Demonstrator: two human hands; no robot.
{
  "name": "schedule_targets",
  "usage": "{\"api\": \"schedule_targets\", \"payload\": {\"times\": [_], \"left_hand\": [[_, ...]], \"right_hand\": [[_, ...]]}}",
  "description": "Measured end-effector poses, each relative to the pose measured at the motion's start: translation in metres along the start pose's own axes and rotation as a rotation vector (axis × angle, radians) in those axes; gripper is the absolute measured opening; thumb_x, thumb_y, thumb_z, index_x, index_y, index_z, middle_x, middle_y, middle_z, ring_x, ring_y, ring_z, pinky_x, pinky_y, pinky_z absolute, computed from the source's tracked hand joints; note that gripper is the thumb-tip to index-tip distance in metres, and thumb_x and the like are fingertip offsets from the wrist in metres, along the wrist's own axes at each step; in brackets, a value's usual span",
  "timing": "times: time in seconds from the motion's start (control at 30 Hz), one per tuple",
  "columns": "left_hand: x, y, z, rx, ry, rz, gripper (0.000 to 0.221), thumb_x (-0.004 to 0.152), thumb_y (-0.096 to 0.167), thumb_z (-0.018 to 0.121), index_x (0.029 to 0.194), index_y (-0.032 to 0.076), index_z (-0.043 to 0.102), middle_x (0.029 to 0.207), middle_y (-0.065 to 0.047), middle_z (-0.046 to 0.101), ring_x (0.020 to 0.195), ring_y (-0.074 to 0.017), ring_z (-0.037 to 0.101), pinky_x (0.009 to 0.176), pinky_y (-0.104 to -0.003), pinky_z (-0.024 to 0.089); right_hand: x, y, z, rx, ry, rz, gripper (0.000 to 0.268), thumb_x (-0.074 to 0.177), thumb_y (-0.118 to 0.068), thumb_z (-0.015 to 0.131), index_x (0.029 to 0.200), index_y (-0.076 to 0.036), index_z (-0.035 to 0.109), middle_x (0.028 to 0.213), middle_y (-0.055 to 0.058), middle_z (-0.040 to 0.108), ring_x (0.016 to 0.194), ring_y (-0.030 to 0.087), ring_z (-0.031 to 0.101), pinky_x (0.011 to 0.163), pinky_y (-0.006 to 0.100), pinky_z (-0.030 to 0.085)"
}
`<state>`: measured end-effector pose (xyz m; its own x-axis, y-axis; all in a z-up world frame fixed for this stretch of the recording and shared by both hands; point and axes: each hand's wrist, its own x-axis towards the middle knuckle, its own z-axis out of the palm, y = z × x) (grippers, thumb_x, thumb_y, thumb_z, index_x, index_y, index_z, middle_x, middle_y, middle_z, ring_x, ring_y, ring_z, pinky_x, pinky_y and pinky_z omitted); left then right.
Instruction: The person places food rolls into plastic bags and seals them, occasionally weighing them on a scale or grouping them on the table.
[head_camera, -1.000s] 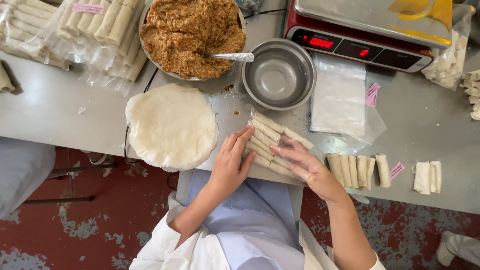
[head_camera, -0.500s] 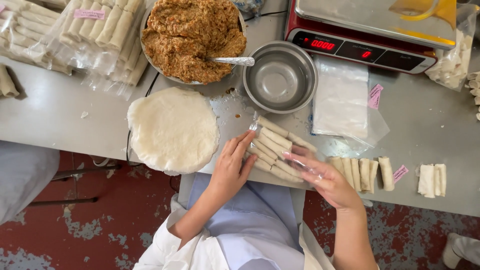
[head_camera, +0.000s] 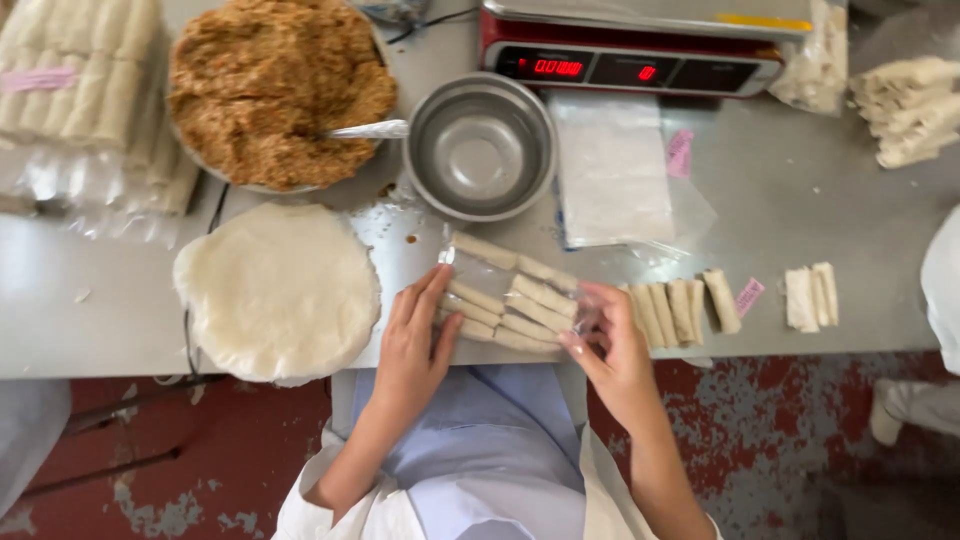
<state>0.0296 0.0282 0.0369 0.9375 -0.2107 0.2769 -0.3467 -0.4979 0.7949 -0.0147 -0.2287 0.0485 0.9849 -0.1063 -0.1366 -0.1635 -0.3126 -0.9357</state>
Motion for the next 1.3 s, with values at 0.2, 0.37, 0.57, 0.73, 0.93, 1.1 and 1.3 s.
{"api": "schedule_targets", "payload": {"times": [0.2, 0.37, 0.57, 0.73, 0.93, 1.1, 1.3], "left_hand": [[-0.002, -0.001, 0.002, 0.041, -0.014, -0.001, 0.051, 0.097, 0.007, 0.062, 0.146, 0.001, 0.053, 0.136, -0.018, 0.058, 0.121, -0.0362, 0.06, 0.105, -0.046, 0.048], [-0.002, 0.002, 0.001, 0.052, -0.024, -0.006, 0.05, 0.097, 0.009, 0.062, 0.147, 0.002, 0.053, 0.135, -0.017, 0.059, 0.121, -0.0356, 0.06, 0.104, -0.045, 0.049], [0.002, 0.01, -0.001, 0.086, -0.034, -0.02, 0.05, 0.099, 0.008, 0.06, 0.147, 0.003, 0.053, 0.134, -0.015, 0.058, 0.119, -0.0335, 0.06, 0.103, -0.045, 0.049], [0.003, 0.008, 0.0, 0.097, -0.026, -0.02, 0.049, 0.099, 0.007, 0.061, 0.147, 0.002, 0.053, 0.133, -0.015, 0.059, 0.118, -0.034, 0.06, 0.101, -0.046, 0.05], [0.0, 0.005, 0.001, 0.096, -0.008, 0.068, 0.041, 0.108, 0.018, 0.051, 0.146, 0.003, 0.049, 0.141, -0.014, 0.059, 0.123, -0.0287, 0.057, 0.105, -0.043, 0.045], [0.0, 0.002, 0.0, 0.05, 0.012, 0.067, 0.042, 0.107, 0.019, 0.052, 0.146, 0.004, 0.049, 0.139, -0.016, 0.057, 0.126, -0.0311, 0.058, 0.106, -0.043, 0.048], [-0.007, 0.013, 0.006, 0.014, 0.293, 0.18, 0.031, 0.103, 0.013, 0.058, 0.131, -0.001, 0.058, 0.13, -0.023, 0.055, 0.12, -0.0333, 0.061, 0.103, -0.041, 0.056]], "right_hand": [[-0.002, -0.018, -0.008, -0.111, 0.065, -0.094, 0.036, 0.091, -0.007, 0.073, 0.127, -0.006, 0.07, 0.102, 0.008, 0.066, 0.082, 0.015, 0.067, 0.074, 0.027, 0.062], [-0.003, -0.028, -0.007, -0.217, 0.017, -0.136, 0.042, 0.089, -0.01, 0.076, 0.13, -0.011, 0.07, 0.102, 0.008, 0.065, 0.072, 0.018, 0.069, 0.065, 0.033, 0.063], [-0.015, -0.009, -0.064, -0.192, 0.094, -0.163, 0.034, 0.086, -0.004, 0.075, 0.12, -0.007, 0.077, 0.098, 0.014, 0.073, 0.079, 0.023, 0.069, 0.067, 0.035, 0.06], [-0.015, -0.02, -0.136, -0.268, 0.361, -0.116, 0.031, 0.096, -0.004, 0.071, 0.127, -0.005, 0.073, 0.102, 0.016, 0.069, 0.082, 0.022, 0.064, 0.07, 0.033, 0.056], [0.053, 0.028, -0.178, -0.56, 0.564, -0.262, 0.032, 0.106, -0.001, 0.068, 0.136, 0.008, 0.063, 0.124, 0.025, 0.067, 0.095, 0.029, 0.066, 0.074, 0.034, 0.057], [0.032, 0.009, -0.155, -1.182, 0.614, -0.314, 0.027, 0.107, -0.016, 0.074, 0.13, -0.003, 0.075, 0.127, 0.015, 0.064, 0.107, 0.032, 0.052, 0.069, 0.041, 0.053], [-0.009, 0.025, -0.084, -0.978, 0.316, -0.345, 0.041, 0.099, -0.035, 0.068, 0.123, -0.003, 0.071, 0.108, 0.011, 0.06, 0.096, 0.026, 0.056, 0.077, 0.032, 0.055]]}}
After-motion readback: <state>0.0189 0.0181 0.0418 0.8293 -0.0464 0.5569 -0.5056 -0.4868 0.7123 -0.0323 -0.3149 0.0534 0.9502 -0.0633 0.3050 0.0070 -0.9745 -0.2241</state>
